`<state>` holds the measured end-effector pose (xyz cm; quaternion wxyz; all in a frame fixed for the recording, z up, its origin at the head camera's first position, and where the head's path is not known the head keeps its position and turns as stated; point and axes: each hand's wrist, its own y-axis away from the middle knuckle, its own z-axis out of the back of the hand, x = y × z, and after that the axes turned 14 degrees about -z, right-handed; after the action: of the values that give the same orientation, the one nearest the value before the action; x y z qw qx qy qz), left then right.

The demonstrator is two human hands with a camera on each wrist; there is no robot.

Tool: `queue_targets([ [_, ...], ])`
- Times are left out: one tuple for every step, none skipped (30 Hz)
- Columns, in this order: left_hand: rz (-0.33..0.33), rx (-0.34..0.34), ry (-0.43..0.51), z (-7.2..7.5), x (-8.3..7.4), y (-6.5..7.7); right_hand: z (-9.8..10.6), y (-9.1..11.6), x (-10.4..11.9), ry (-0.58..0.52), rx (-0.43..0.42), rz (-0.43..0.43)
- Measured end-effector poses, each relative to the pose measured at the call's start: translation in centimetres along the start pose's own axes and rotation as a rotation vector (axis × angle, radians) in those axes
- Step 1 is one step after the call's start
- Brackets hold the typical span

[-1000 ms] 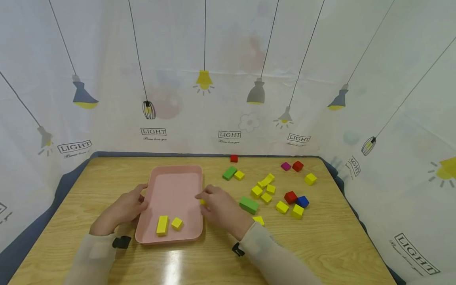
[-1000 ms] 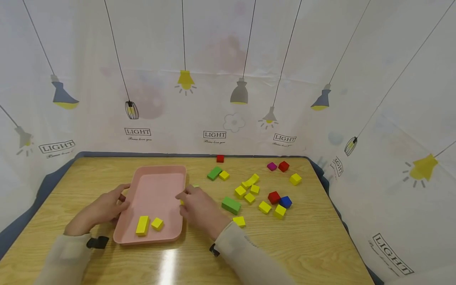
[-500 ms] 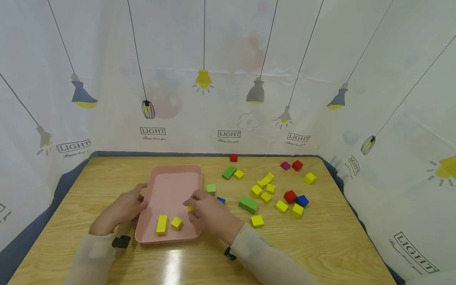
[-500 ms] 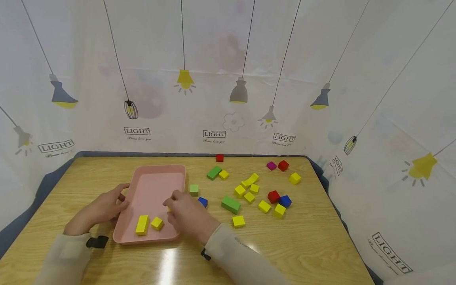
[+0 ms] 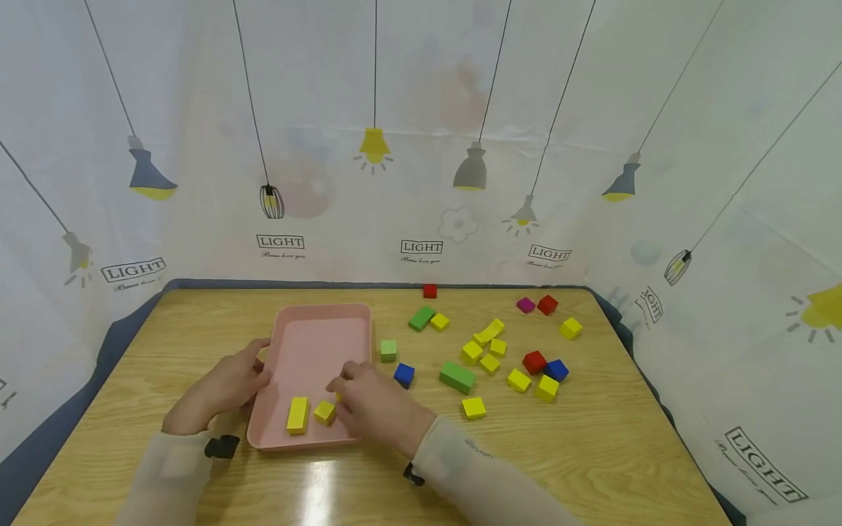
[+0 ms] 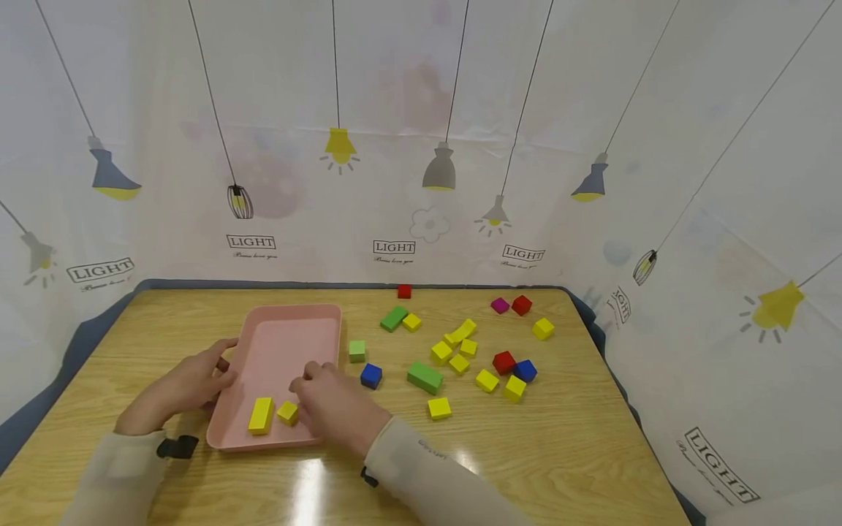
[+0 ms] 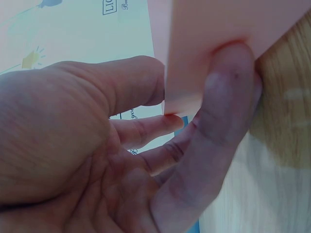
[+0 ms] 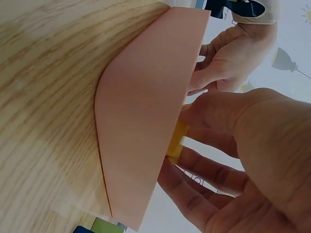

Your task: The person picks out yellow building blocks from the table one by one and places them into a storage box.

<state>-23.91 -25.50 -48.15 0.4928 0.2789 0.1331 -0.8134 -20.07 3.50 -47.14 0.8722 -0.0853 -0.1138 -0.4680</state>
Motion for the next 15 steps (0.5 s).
queue_targets([
  [0.004, -0.001, 0.002, -0.03, -0.03, 0.00, -0.06, -0.01, 0.01, 0.003, 0.003, -0.001],
  [0.001, 0.000, 0.005, 0.00, -0.07, 0.03, -0.09, -0.01, 0.03, 0.007, 0.003, -0.002],
  [-0.001, -0.001, 0.006, 0.02, -0.07, 0.03, -0.14, -0.01, 0.03, 0.011, 0.002, -0.002],
  [-0.004, -0.002, 0.005, 0.02, -0.10, 0.05, -0.16, -0.01, 0.05, 0.015, -0.001, -0.001],
  [-0.006, -0.004, 0.004, 0.04, -0.10, 0.06, -0.16, 0.01, 0.07, 0.020, -0.007, 0.002],
  [-0.010, -0.005, 0.002, 0.05, -0.12, 0.09, -0.13, 0.04, 0.09, 0.022, -0.013, 0.003],
  [-0.007, -0.006, 0.002, 0.03, -0.14, 0.09, -0.08, 0.08, 0.11, 0.023, -0.016, 0.003],
  [-0.010, -0.005, 0.000, 0.05, -0.13, 0.10, -0.04, 0.12, 0.12, 0.023, -0.021, 0.004],
  [-0.008, -0.005, -0.002, 0.05, -0.11, 0.10, -0.01, 0.16, 0.13, 0.023, -0.025, 0.005],
  [-0.007, -0.003, -0.001, 0.05, -0.12, 0.10, 0.05, 0.19, 0.13, 0.022, -0.027, 0.004],
  [-0.002, -0.002, 0.000, 0.05, -0.12, 0.09, 0.10, 0.23, 0.13, 0.021, -0.030, 0.004],
  [0.000, 0.001, 0.001, 0.06, -0.15, 0.09, 0.13, 0.25, 0.12, 0.020, -0.031, 0.003],
  [0.002, 0.002, 0.002, 0.07, -0.13, 0.07, 0.16, 0.28, 0.10, 0.019, -0.033, 0.003],
  [-0.001, 0.004, 0.001, 0.08, -0.12, 0.05, 0.19, 0.28, 0.06, 0.019, -0.034, 0.002],
  [0.003, 0.003, 0.001, 0.06, -0.12, 0.02, 0.20, 0.30, 0.00, 0.017, -0.034, 0.001],
])
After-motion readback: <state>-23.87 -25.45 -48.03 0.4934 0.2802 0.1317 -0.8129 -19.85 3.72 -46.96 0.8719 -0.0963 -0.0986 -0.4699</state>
